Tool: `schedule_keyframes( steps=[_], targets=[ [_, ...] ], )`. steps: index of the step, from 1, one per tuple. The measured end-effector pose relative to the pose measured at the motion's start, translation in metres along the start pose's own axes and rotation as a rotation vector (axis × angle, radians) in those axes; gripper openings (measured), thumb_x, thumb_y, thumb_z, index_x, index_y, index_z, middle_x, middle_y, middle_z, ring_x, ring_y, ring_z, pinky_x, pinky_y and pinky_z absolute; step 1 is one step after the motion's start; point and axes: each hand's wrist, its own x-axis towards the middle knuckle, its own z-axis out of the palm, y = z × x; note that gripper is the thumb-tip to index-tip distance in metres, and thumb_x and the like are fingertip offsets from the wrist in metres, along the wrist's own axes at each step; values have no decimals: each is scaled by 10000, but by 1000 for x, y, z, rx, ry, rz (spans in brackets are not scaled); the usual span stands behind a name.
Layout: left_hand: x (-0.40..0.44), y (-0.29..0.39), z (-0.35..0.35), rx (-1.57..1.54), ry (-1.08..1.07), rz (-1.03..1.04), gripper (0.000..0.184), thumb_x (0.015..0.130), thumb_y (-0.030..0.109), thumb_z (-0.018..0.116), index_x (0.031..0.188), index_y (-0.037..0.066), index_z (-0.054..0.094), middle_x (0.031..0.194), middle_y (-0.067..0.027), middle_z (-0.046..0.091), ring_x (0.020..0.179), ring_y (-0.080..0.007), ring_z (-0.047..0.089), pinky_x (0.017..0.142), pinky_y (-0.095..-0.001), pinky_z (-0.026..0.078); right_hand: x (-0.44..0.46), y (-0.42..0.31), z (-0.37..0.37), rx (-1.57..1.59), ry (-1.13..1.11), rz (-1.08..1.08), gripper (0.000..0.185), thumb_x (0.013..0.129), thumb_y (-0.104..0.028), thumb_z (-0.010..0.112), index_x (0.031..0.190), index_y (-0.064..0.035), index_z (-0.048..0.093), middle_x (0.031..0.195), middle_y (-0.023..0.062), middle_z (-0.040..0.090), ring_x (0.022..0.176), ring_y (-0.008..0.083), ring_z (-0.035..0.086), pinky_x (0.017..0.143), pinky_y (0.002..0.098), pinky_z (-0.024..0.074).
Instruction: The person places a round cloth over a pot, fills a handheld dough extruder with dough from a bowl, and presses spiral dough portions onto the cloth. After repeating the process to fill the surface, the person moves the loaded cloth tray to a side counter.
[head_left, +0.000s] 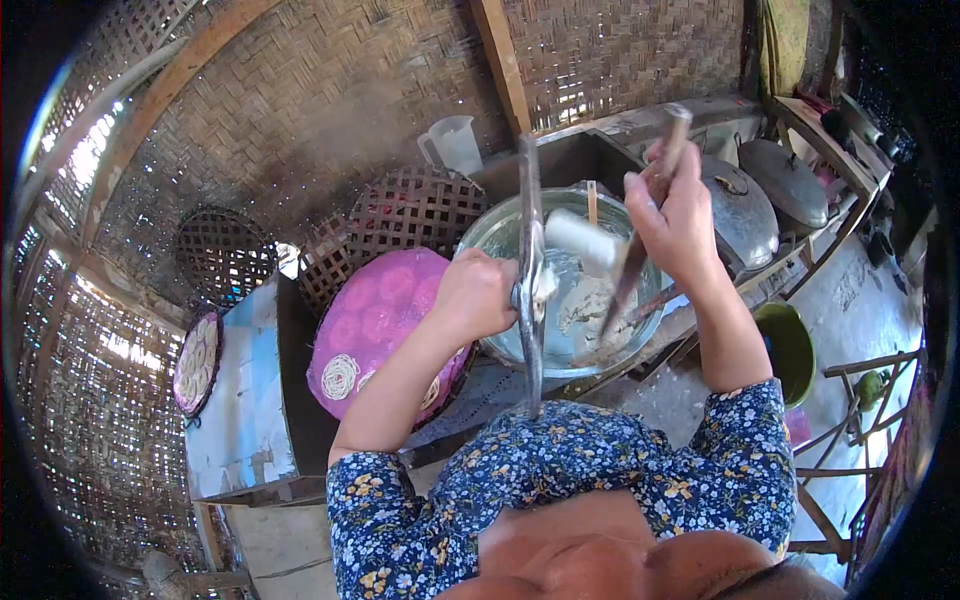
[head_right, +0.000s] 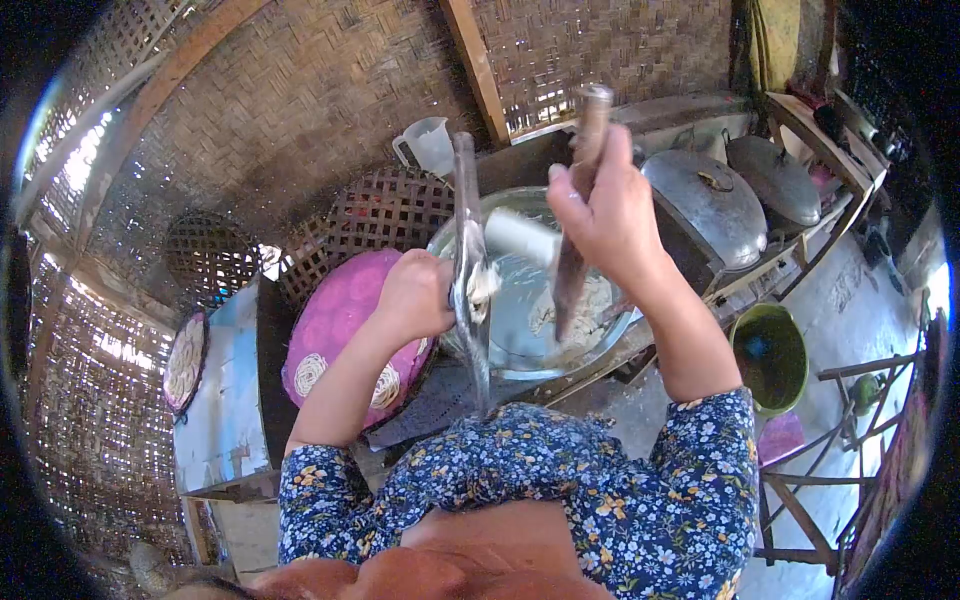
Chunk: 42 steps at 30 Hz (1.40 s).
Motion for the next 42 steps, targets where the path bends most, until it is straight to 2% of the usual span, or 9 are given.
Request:
schedule_keyframes(
  steps=[6, 9, 12, 14, 15, 18, 21, 27, 42],
  targets=[
    [-1, -13, 22, -328, 83, -37, 240, 616, 201, 654, 801, 56, 603, 725, -149, 599, 729, -310, 584, 728, -377, 449, 4, 42, 1, 440, 517, -201, 220, 837, -68, 497, 979, -59, 329, 694, 62, 516, 631, 171, 525, 629, 312, 447],
    [-3, -23, 44, -1270, 213, -79, 430, 701, 149, 658, 1109, 88, 535, 999, -93, 587, 954, -177, 561, 840, -309, 443, -16, 34, 9, 877, 645, -61, 194, 838, -21, 444, 947, -58, 288, 674, 83, 503, 669, 209, 524, 672, 366, 444],
    [6, -5, 13, -2098, 562, -286, 445, 723, 30, 621, 1136, 103, 474, 1124, -95, 496, 1037, -252, 508, 919, -374, 413, -48, 42, 32, 1047, 425, 306, 122, 868, -124, 461, 921, -67, 368, 788, 122, 578, 692, 194, 557, 658, 335, 465],
    [1, -14, 21, -1551, 894, 309, 352, 718, 27, 627, 1044, 82, 506, 1058, -99, 486, 1040, -320, 501, 921, -478, 397, -67, 49, 50, 1297, 157, 436, 143, 898, -197, 452, 981, -87, 414, 962, 127, 564, 821, 196, 558, 702, 340, 477],
    [-8, -22, 17, -1531, 914, 232, 299, 734, 72, 624, 1013, 103, 522, 1050, -99, 486, 1069, -368, 475, 898, -501, 411, -79, 73, 62, 1217, 56, 458, 244, 886, -236, 486, 1071, -90, 425, 988, 111, 556, 884, 203, 543, 745, 349, 465],
    [-40, -33, -3, -1512, 877, 95, 254, 780, 167, 594, 1019, 124, 523, 1054, -96, 467, 1105, -398, 449, 894, -519, 405, -98, 126, 38, -601, -538, -226, 357, 770, -311, 605, 1012, -51, 568, 1027, 133, 550, 978, 224, 526, 806, 393, 415],
    [-69, -36, -9, -1450, 867, -34, 320, 843, 300, 503, 1117, 137, 485, 1080, -79, 455, 1080, -378, 459, 911, -506, 366, -109, 162, 23, -1104, -1030, 86, 295, 728, -300, 599, 875, -48, 641, 954, 146, 598, 905, 247, 579, 748, 413, 433],
    [-112, -36, -26, -1461, 813, -253, 440, 795, 398, 577, 1100, 99, 469, 1072, -59, 431, 1024, -327, 504, 845, -435, 430, -84, 142, 6, -1213, -1162, -157, 147, 691, -195, 564, 657, -92, 662, 633, 68, 617, 663, 237, 624, 572, 395, 455],
    [-145, -17, -50, -1118, 789, -307, 469, 727, 353, 666, 1050, 68, 480, 995, -94, 410, 936, -225, 469, 839, -466, 463, -124, 174, 24, -970, -1136, -432, 122, 716, -141, 531, 793, -88, 609, 750, 75, 605, 718, 217, 615, 624, 345, 458]
  ],
)
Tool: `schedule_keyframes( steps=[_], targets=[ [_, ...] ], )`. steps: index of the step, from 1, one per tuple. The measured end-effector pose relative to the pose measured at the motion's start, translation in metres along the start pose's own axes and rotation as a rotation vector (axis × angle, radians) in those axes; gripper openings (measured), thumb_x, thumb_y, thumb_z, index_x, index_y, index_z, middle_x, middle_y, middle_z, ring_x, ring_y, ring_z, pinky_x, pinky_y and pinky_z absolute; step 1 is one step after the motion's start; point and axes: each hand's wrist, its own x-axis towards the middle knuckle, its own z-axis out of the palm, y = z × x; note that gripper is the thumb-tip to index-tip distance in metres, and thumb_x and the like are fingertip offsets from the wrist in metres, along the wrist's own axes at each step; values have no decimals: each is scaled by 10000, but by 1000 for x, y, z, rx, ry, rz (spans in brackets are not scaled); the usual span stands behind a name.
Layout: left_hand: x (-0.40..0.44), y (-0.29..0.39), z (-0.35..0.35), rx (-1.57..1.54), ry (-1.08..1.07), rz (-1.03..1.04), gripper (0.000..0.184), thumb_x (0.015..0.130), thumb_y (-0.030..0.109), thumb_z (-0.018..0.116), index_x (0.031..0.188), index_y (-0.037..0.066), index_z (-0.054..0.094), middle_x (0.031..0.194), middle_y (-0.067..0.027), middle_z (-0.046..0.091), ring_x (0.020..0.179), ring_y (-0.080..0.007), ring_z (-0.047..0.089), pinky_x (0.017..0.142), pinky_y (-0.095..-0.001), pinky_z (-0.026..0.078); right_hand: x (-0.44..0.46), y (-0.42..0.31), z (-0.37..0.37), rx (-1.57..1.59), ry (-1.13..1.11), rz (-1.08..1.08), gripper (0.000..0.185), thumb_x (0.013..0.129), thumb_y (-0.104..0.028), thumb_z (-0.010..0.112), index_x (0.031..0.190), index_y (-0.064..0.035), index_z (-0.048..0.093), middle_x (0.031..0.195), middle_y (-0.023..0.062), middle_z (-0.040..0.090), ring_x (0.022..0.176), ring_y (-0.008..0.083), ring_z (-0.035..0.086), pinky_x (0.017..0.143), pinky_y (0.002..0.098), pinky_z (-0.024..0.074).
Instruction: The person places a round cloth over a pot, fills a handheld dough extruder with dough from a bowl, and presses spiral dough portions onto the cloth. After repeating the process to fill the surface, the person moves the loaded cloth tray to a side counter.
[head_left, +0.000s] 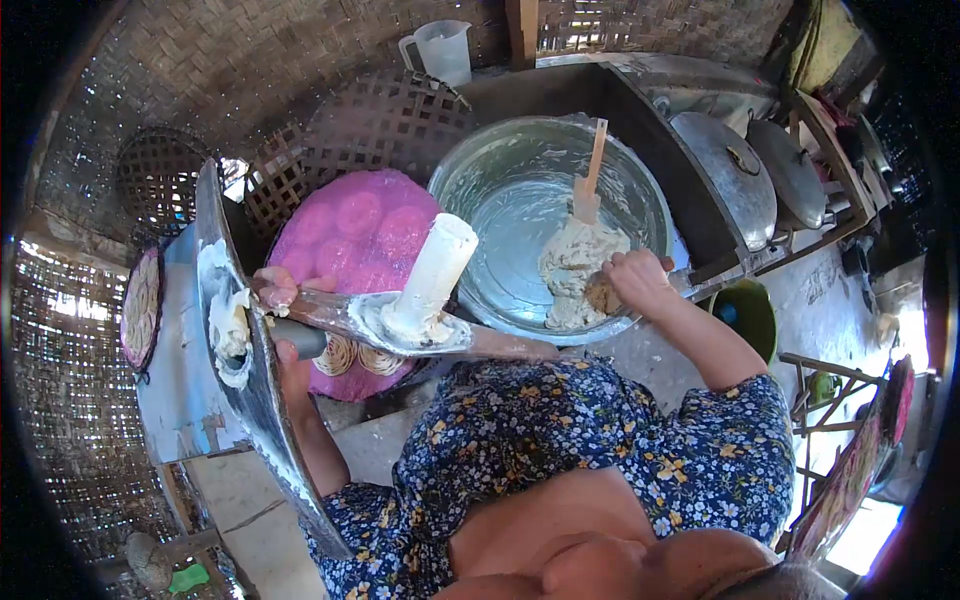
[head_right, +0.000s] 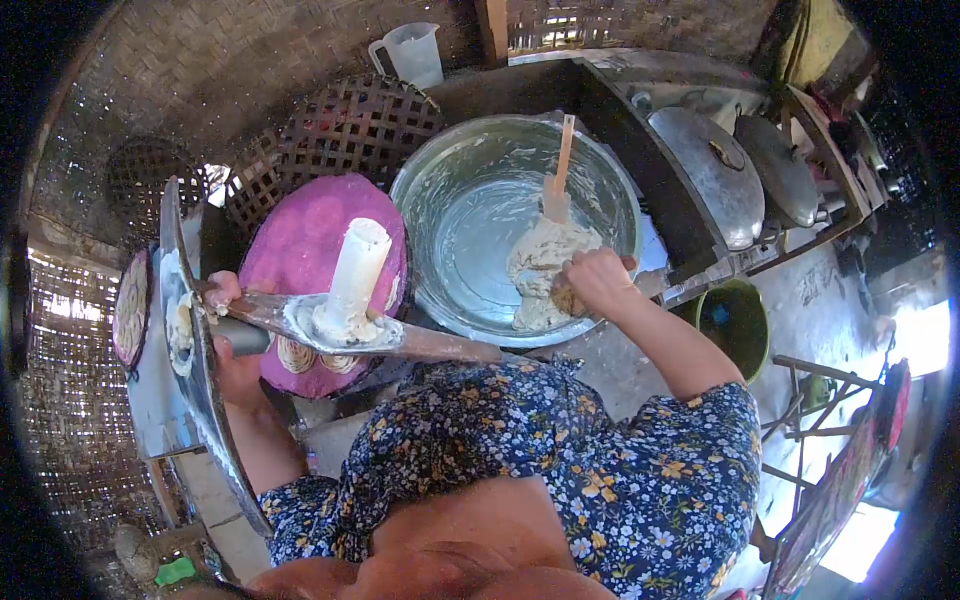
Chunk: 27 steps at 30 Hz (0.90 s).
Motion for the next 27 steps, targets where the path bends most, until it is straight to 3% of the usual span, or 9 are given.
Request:
schedule_keyframes(
  steps=[4, 8, 16, 21, 24, 27],
  targets=[
    [2, 4, 1, -4, -24, 27, 451, 722, 339, 671, 1030, 63, 489, 963, -87, 428, 905, -215, 457, 814, -464, 478, -6, 12, 0, 49, -48, -52, 133, 699, -145, 546, 800, -83, 607, 742, 87, 602, 687, 236, 616, 604, 354, 470],
    [-7, -2, -13, -41, -21, 0, 482, 701, 308, 712, 1039, 43, 492, 969, -81, 460, 918, -269, 527, 798, -448, 490, -7, 17, 2, 111, -90, -38, 145, 685, -184, 567, 771, -76, 612, 718, 106, 598, 679, 266, 611, 605, 375, 473],
    [-8, 0, -1, 6, -42, 15, 427, 709, 196, 686, 1053, 38, 490, 967, -77, 511, 896, -233, 544, 776, -380, 477, 7, 28, -36, 216, -386, 110, 366, 698, -414, 594, 758, -55, 634, 674, 140, 606, 699, 315, 602, 636, 418, 463],
    [0, -1, -1, 82, -77, 21, 403, 713, 126, 670, 1061, 35, 488, 966, -74, 544, 883, -210, 554, 763, -337, 468, -2, 51, -40, 333, -403, 95, 373, 656, -433, 650, 762, -76, 643, 698, 124, 615, 699, 303, 598, 632, 398, 462],
    [16, 1, -9, 303, -162, 65, 394, 716, 84, 661, 1067, 33, 488, 965, -72, 563, 875, -196, 560, 755, -312, 463, -15, 74, -69, 530, -433, 139, 341, 646, -382, 687, 790, -75, 650, 712, 102, 622, 691, 264, 601, 628, 363, 457],
    [42, -13, -4, 951, -334, 373, 390, 719, 42, 651, 1072, 31, 487, 964, -71, 582, 867, -183, 566, 747, -286, 458, -34, 101, -99, 828, -373, 113, 338, 677, -319, 694, 865, -43, 649, 735, 67, 634, 694, 178, 593, 624, 315, 449]
  ],
)
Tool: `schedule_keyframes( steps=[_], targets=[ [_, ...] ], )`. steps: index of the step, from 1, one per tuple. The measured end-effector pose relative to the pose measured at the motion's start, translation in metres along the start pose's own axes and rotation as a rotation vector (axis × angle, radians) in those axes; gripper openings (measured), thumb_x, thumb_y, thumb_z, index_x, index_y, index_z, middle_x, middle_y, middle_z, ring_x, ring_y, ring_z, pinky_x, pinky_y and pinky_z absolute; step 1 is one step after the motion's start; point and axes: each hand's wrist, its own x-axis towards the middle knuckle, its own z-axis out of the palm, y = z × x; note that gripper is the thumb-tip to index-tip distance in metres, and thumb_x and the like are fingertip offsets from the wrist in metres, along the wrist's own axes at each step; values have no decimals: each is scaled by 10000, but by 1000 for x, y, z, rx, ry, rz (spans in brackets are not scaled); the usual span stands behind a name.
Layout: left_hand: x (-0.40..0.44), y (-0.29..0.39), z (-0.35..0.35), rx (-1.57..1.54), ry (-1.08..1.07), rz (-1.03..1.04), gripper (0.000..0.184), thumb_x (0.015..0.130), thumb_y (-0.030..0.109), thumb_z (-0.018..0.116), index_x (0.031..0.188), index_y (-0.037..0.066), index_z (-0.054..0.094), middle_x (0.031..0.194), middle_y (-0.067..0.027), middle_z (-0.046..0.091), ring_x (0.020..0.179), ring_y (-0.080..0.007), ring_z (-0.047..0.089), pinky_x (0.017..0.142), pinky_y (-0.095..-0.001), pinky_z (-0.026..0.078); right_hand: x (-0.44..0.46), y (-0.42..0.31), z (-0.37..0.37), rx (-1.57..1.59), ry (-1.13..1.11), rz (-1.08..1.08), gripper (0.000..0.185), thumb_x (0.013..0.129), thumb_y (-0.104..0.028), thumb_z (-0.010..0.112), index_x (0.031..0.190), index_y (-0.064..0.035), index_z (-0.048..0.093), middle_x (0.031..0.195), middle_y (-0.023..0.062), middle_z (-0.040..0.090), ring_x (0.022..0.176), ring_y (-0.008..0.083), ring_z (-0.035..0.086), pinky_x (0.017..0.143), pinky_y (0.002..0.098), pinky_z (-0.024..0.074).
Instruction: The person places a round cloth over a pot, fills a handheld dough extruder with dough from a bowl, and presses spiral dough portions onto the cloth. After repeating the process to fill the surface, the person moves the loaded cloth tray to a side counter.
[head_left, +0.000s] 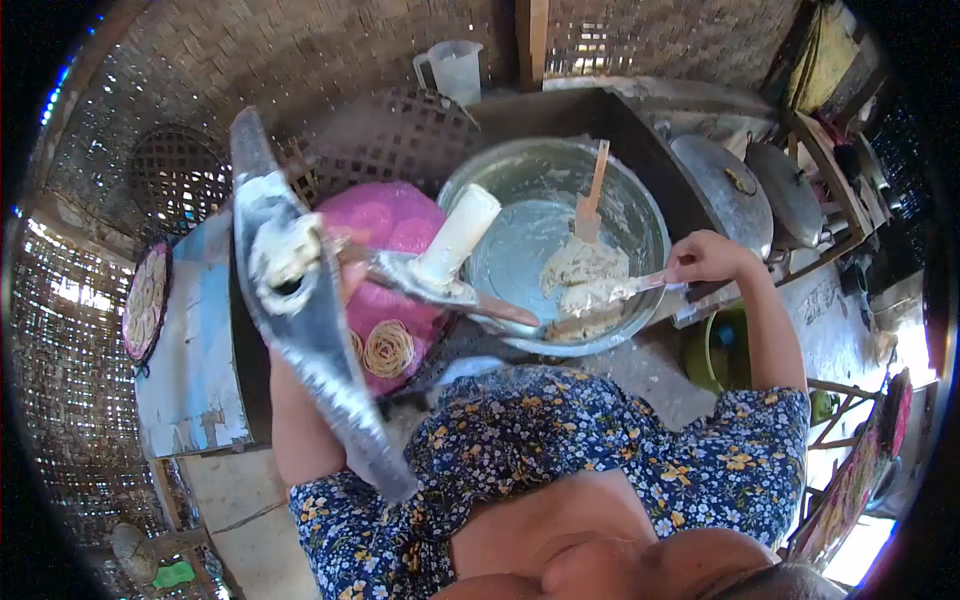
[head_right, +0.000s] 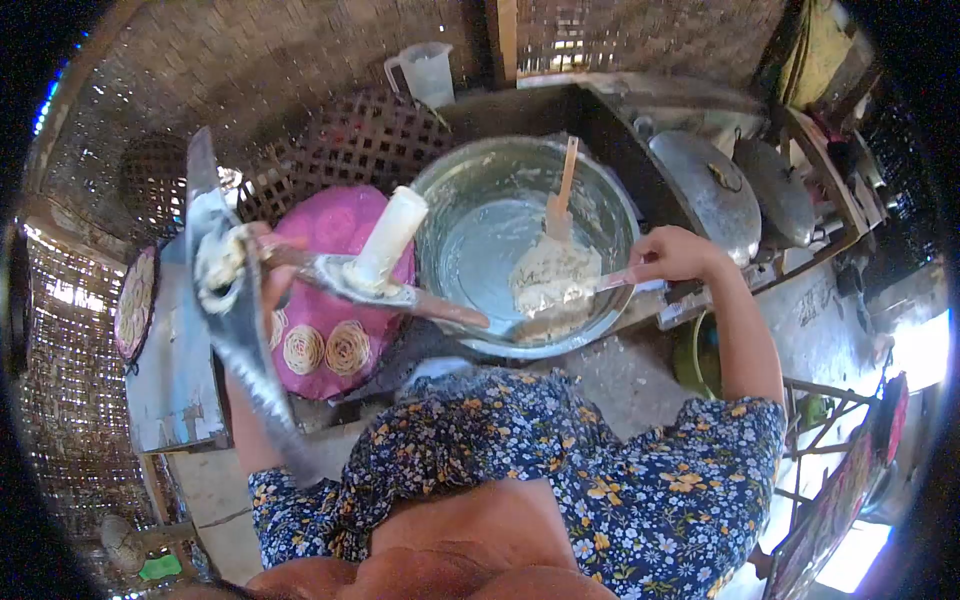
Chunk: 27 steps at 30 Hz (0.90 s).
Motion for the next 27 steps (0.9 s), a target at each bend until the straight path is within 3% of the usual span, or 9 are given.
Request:
schedule_keyframes(
  steps=[2, 6, 7, 11, 15, 16, 20, 24, 27],
  targets=[
    [2, -28, 46, -114, 228, 115, 348, 779, 136, 608, 1097, 49, 496, 983, -70, 588, 890, -199, 566, 790, -291, 474, -19, -8, -23, 137, 75, -121, 362, 702, -294, 688, 926, -14, 637, 764, 44, 636, 708, 131, 577, 628, 292, 444],
    [39, -13, 83, -567, 20, -381, 461, 670, 102, 700, 1071, -1, 497, 985, -128, 593, 855, -194, 598, 769, -326, 490, -38, -44, -37, 378, 221, -333, 387, 755, -250, 652, 1030, 16, 597, 881, 56, 631, 809, 106, 543, 728, 260, 426],
    [54, 8, 84, -468, 87, -387, 450, 651, 200, 704, 1044, 41, 554, 991, -130, 596, 857, -233, 596, 767, -323, 463, -42, -53, -40, 460, 233, -362, 381, 771, -234, 638, 1052, 18, 588, 921, 72, 630, 848, 108, 536, 773, 250, 419],
    [76, 39, 96, -329, -43, -282, 397, 660, 273, 675, 995, 76, 594, 1006, -126, 582, 906, -276, 571, 774, -333, 460, -49, -91, -52, 444, 181, -328, 363, 827, -251, 580, 1073, 16, 577, 907, 59, 626, 811, 92, 516, 719, 252, 429],
    [83, 46, 103, -271, -111, -234, 364, 668, 311, 644, 990, 146, 605, 1023, -119, 573, 897, -286, 568, 760, -354, 468, -55, -106, -66, -51, 400, -465, 298, 814, -287, 575, 1052, -112, 618, 873, 114, 651, 717, 184, 611, 643, 287, 445],
    [85, 47, 105, -251, -111, -205, 364, 668, 316, 645, 991, 153, 605, 1023, -114, 573, 894, -286, 568, 757, -354, 468, -62, -117, -72, -213, 482, -366, 271, 794, -322, 573, 1003, -165, 644, 841, 139, 625, 738, 282, 599, 624, 336, 450],
    [87, 53, 111, -211, -136, -197, 364, 666, 333, 648, 993, 176, 608, 1015, -98, 577, 887, -284, 570, 742, -352, 465, -72, -157, -81, -646, 640, -257, 287, 725, -336, 612, 944, -156, 660, 678, 83, 582, 659, 291, 570, 569, 391, 426],
    [91, 60, 112, -238, -158, -241, 375, 667, 363, 655, 993, 182, 616, 992, -88, 593, 888, -269, 574, 732, -347, 458, -65, -195, -63, -950, 803, -331, 256, 683, -336, 636, 866, -161, 673, 620, 44, 542, 650, 229, 582, 576, 357, 439],
    [92, 56, 121, -292, -156, -337, 403, 669, 396, 658, 989, 154, 620, 1003, -99, 594, 902, -273, 573, 741, -343, 457, -37, -205, -33, -1227, 889, -383, 277, 735, -259, 549, 955, -108, 622, 660, -2, 498, 640, 162, 540, 532, 321, 385]
  ],
)
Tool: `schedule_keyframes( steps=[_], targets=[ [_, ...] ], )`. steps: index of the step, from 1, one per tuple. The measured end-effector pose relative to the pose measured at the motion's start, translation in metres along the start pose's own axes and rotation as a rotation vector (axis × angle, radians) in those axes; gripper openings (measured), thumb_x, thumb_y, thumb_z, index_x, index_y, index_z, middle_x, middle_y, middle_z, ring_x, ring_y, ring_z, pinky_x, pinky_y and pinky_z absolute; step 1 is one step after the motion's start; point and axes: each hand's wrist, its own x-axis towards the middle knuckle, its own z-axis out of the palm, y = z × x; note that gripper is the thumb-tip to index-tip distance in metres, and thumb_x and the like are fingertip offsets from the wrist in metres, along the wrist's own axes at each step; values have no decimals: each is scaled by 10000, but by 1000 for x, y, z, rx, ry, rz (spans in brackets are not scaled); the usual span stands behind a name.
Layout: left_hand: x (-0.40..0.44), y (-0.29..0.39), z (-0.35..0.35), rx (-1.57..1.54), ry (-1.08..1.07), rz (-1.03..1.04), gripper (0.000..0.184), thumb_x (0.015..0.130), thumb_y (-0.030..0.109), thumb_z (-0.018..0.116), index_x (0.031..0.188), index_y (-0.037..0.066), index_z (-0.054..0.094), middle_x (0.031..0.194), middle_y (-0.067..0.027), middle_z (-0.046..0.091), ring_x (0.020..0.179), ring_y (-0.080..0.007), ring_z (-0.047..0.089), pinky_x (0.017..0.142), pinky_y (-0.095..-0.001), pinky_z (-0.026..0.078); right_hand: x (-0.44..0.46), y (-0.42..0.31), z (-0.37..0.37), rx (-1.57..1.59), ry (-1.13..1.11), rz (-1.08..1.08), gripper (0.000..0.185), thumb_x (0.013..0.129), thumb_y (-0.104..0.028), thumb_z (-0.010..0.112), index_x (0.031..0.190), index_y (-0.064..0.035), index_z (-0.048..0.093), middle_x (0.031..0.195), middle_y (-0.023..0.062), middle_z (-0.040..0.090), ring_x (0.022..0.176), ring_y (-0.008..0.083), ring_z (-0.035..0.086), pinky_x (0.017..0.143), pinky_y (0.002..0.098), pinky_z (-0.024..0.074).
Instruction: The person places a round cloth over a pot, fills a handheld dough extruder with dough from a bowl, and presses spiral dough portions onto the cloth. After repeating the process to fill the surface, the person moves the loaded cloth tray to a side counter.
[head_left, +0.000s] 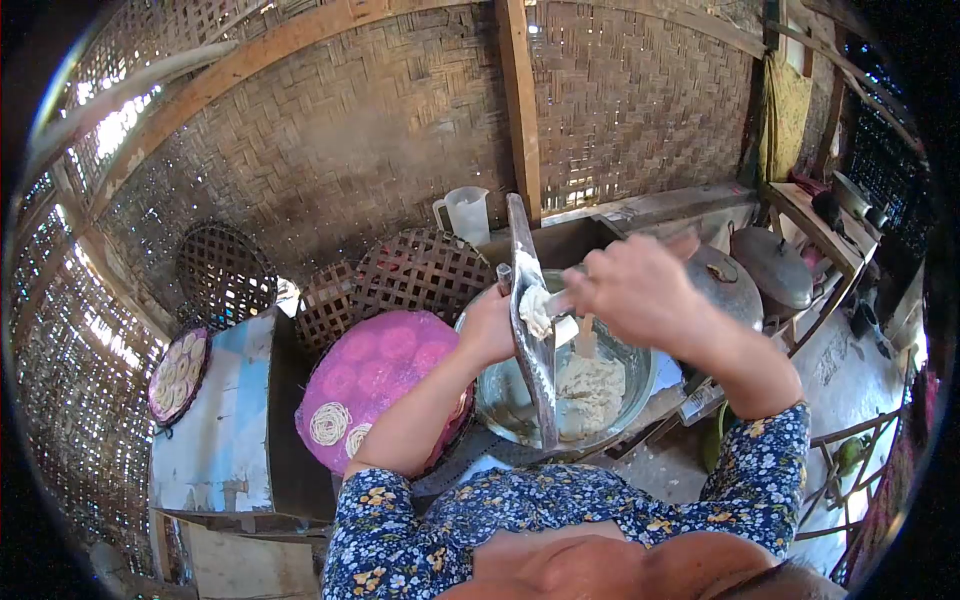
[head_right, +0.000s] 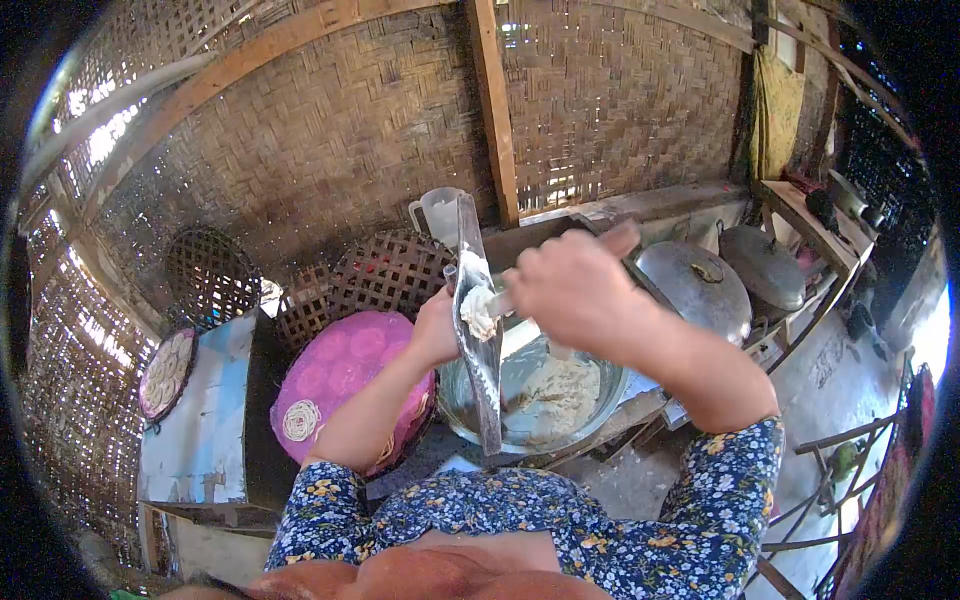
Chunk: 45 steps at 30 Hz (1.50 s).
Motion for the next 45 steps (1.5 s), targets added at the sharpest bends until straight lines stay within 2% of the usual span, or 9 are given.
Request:
schedule_keyframes(
  steps=[6, 12, 15, 21, 26, 30, 37, 41, 45],
  targets=[
    [10, -24, 2, -31, -98, -122, 443, 670, 419, 640, 967, 92, 609, 993, -173, 587, 917, -337, 563, 777, -387, 450, -9, -17, 21, -162, 410, -234, 297, 681, -117, 563, 971, -56, 577, 706, -19, 488, 582, 98, 468, 488, 238, 312],
    [23, -88, 17, -354, 16, -58, 248, 768, 154, 565, 993, 50, 586, 905, -90, 600, 818, -205, 582, 701, -320, 473, -48, 10, 12, 159, 495, 312, 219, 649, -161, 668, 854, -93, 630, 653, -14, 552, 575, 130, 542, 528, 260, 415],
    [25, -85, 15, -826, 47, 6, 228, 786, 38, 555, 1013, 30, 541, 878, -49, 584, 772, -135, 571, 651, -309, 518, -57, -26, 80, 1176, 491, 1093, 162, 744, -137, 659, 883, -57, 639, 734, 24, 611, 648, 96, 560, 592, 237, 449],
    [29, -38, 36, -193, 106, 139, 461, 652, 252, 672, 1047, 51, 547, 990, -166, 597, 919, -294, 578, 786, -339, 452, -22, -59, 110, 1757, 386, 1028, 216, 770, -165, 650, 914, -7, 616, 783, 15, 618, 666, 69, 543, 616, 223, 437],
    [27, -38, 29, -728, 63, -117, 351, 712, 250, 626, 1015, 81, 575, 979, -132, 608, 869, -265, 592, 741, -333, 458, -52, -66, 124, 1388, 339, 1055, 288, 725, -222, 699, 883, 8, 628, 717, 40, 630, 631, 64, 546, 601, 218, 440],
    [27, -47, 26, -353, 137, 12, 211, 721, 58, 607, 931, 37, 611, 912, -56, 624, 837, -136, 577, 743, -281, 441, -85, -51, 127, 1287, 375, 1154, 322, 696, -256, 728, 868, 1, 640, 695, 52, 632, 619, 68, 555, 593, 212, 455],
    [45, -68, 61, -342, 52, 186, 280, 710, 173, 602, 966, 59, 593, 893, -149, 624, 840, -306, 595, 725, -364, 460, -55, -63, 109, 595, 635, 810, 140, 648, -97, 719, 728, -40, 619, 597, 51, 586, 523, 188, 589, 482, 265, 453],
    [47, -98, 64, -765, 47, -146, 242, 709, 174, 602, 914, 45, 617, 861, -179, 625, 832, -322, 598, 699, -357, 459, -74, -74, 100, 996, 476, 867, 218, 690, -160, 728, 803, -1, 630, 655, 68, 609, 567, 83, 571, 527, 220, 453],
    [42, -71, 58, -449, 33, 83, 313, 664, 250, 643, 905, 52, 618, 852, -177, 623, 820, -335, 595, 679, -372, 460, -61, -53, 117, 946, 512, 1091, 270, 711, -248, 708, 828, -13, 644, 670, 88, 623, 578, 138, 607, 531, 253, 480]
  ],
)
